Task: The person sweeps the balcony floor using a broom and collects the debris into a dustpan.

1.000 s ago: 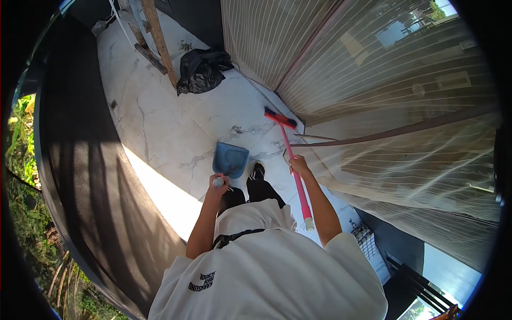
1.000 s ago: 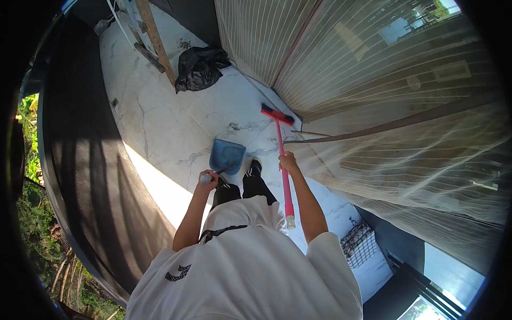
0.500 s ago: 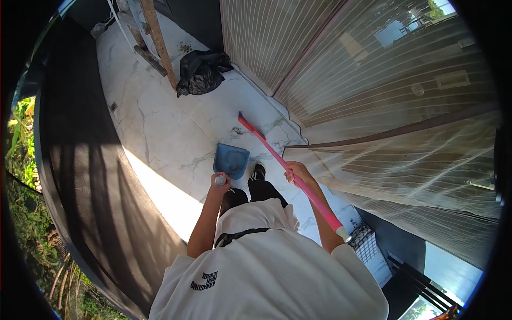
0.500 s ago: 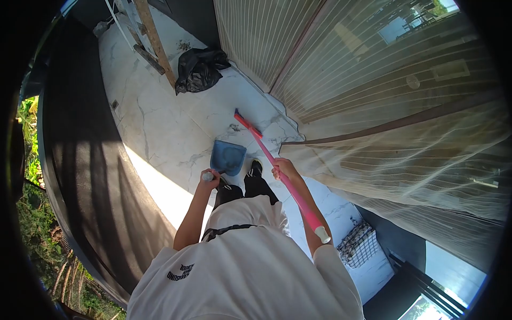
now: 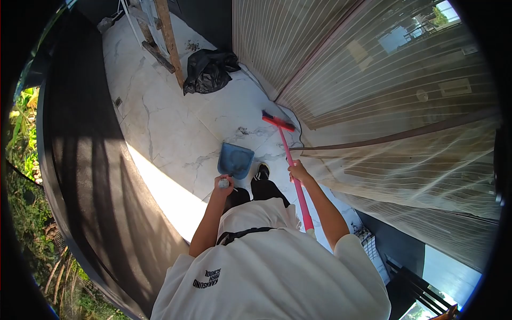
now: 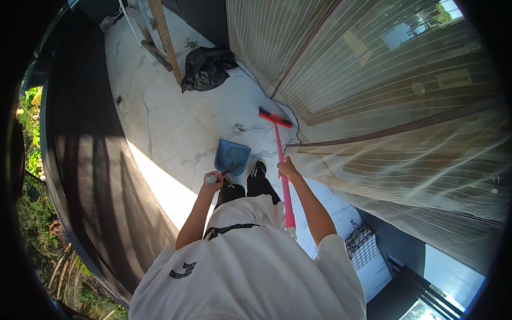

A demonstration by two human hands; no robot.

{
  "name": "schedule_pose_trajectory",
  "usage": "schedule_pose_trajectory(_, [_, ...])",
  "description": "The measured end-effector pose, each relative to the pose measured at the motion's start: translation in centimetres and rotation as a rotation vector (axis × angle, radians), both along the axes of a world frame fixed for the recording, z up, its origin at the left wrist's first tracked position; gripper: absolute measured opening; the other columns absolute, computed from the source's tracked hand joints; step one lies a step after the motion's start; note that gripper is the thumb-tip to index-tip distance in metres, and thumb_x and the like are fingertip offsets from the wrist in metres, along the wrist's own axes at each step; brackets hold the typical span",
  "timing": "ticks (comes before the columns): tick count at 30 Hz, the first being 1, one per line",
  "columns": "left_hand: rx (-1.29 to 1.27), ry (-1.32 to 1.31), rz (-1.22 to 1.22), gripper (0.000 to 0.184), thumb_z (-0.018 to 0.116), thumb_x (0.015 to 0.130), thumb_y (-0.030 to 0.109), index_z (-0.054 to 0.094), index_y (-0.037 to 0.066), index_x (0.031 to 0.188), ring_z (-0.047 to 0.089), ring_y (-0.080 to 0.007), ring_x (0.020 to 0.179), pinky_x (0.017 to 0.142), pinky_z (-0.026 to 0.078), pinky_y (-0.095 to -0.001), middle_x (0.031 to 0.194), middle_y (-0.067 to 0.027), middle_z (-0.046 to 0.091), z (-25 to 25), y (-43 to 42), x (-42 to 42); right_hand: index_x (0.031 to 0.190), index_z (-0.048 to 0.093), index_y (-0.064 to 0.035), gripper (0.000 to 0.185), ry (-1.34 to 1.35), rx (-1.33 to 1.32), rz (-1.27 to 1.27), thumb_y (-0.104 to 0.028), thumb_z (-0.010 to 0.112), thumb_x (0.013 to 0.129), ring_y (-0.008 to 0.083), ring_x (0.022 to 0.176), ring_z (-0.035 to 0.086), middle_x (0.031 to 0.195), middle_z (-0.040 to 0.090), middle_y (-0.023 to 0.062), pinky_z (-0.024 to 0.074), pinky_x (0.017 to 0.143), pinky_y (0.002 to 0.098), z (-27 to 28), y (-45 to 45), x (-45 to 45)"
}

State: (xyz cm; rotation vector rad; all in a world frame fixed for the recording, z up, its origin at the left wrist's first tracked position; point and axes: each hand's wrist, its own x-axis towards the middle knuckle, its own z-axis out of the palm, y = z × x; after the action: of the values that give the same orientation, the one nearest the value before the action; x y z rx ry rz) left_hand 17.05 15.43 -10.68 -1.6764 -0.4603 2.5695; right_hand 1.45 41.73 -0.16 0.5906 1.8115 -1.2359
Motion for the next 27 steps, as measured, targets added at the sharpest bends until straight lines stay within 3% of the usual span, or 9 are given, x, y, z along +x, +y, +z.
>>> schedule_pose_trajectory(3, [-0.018,-0.024,0.004,0.004,0.043,0.069,0.005,0.043,0.001,0.067,0.046,-0.0161,0.04,0.038,0.045,-0.0229,0.052,-0.0052,0.043,-0.5,-0.1,0.2,0.071,0.036,-0.0021,0.007,-0.225,-0.23,-0.169,0.001,0.041,0.068,0.0135,0.031,0.034,0.044,0.034,0.0057,0.0296,0.029,0.028,-0.9,-1.7,1.6])
schedule_pose_trajectory(4, [-0.016,-0.025,0.009,0.004,0.043,0.069,0.005,0.043,0.001,0.067,0.046,-0.0161,0.04,0.038,0.045,-0.0229,0.052,-0.0052,0.043,-0.3,0.0,0.2,0.061,0.033,-0.004,0.012,-0.275,-0.242,-0.26,0.003,0.04,0.069,0.0117,0.032,0.033,0.043,0.032,0.0039,0.0278,0.029,0.0255,-0.6,-2.3,2.0])
schedule_pose_trajectory(9, [-0.037,-0.033,-0.042,0.002,0.043,0.068,0.004,0.042,0.002,0.068,0.046,-0.0158,0.04,0.038,0.044,-0.0227,0.053,-0.0046,0.042,0.1,0.4,0.3,0.062,0.032,-0.0048,0.013,-0.367,-0.415,-0.312,0.002,0.04,0.069,0.0097,0.033,0.032,0.044,0.033,0.0029,0.0274,0.03,0.0211,1.9,-3.6,3.1])
schedule_pose_trajectory(11, [-0.048,-0.034,-0.049,0.002,0.043,0.068,0.004,0.042,0.002,0.068,0.046,-0.0159,0.04,0.038,0.044,-0.0227,0.052,-0.0045,0.042,0.3,0.5,0.2,0.064,0.033,-0.0056,0.012,-0.494,-0.555,-0.475,0.001,0.04,0.07,0.0081,0.033,0.032,0.046,0.034,0.0022,0.0271,0.029,0.0186,3.1,-4.0,2.7])
schedule_pose_trajectory(15, [-0.116,0.001,-0.048,0.003,0.043,0.068,0.004,0.042,0.003,0.065,0.047,-0.0162,0.04,0.039,0.045,-0.0231,0.052,-0.0046,0.043,0.8,0.3,0.1,0.069,0.033,-0.0095,0.012,-0.502,-0.601,-0.456,-0.002,0.042,0.073,0.0043,0.038,0.032,0.052,0.035,0.0009,0.026,0.029,0.0146,5.9,-5.1,2.1])
schedule_pose_trajectory(21, [-0.019,-0.004,-0.022,0.004,0.043,0.069,0.004,0.042,0.002,0.065,0.047,-0.0169,0.041,0.039,0.044,-0.0238,0.051,-0.0053,0.043,0.8,-0.5,0.3,0.077,0.037,-0.0089,0.011,-0.424,-0.665,-0.254,-0.003,0.045,0.073,0.0048,0.037,0.031,0.053,0.035,0.0016,0.0262,0.029,0.0164,7.9,-6.7,0.3])
schedule_pose_trajectory(23, [0.001,-0.004,-0.01,0.004,0.043,0.069,0.004,0.042,0.001,0.066,0.047,-0.0171,0.041,0.039,0.044,-0.0238,0.051,-0.0054,0.043,0.6,-0.5,0.4,0.089,0.039,-0.008,0.018,-0.214,-0.387,-0.126,-0.003,0.047,0.073,0.0062,0.036,0.033,0.054,0.037,0.0025,0.027,0.029,0.0194,8.1,-7.4,-0.9])
schedule_pose_trajectory(24, [0.025,0.0,-0.003,0.004,0.042,0.069,0.004,0.042,0.001,0.067,0.047,-0.0173,0.042,0.04,0.044,-0.0238,0.051,-0.0055,0.043,0.4,-0.5,0.5,0.102,0.037,-0.0078,0.032,-0.152,-0.303,-0.022,-0.005,0.049,0.072,0.0091,0.038,0.036,0.055,0.039,0.0038,0.0295,0.03,0.023,7.1,-7.4,-1.8])
schedule_pose_trajectory(27, [-0.002,0.032,0.005,0.004,0.042,0.07,0.004,0.042,0.0,0.068,0.047,-0.0173,0.042,0.041,0.044,-0.0235,0.051,-0.006,0.043,2.2,-0.2,0.2,0.108,0.036,-0.0087,0.039,0.013,-0.173,0.248,-0.006,0.05,0.071,0.011,0.039,0.038,0.056,0.041,0.0047,0.032,0.031,0.0247,5.2,-8.1,-4.3])
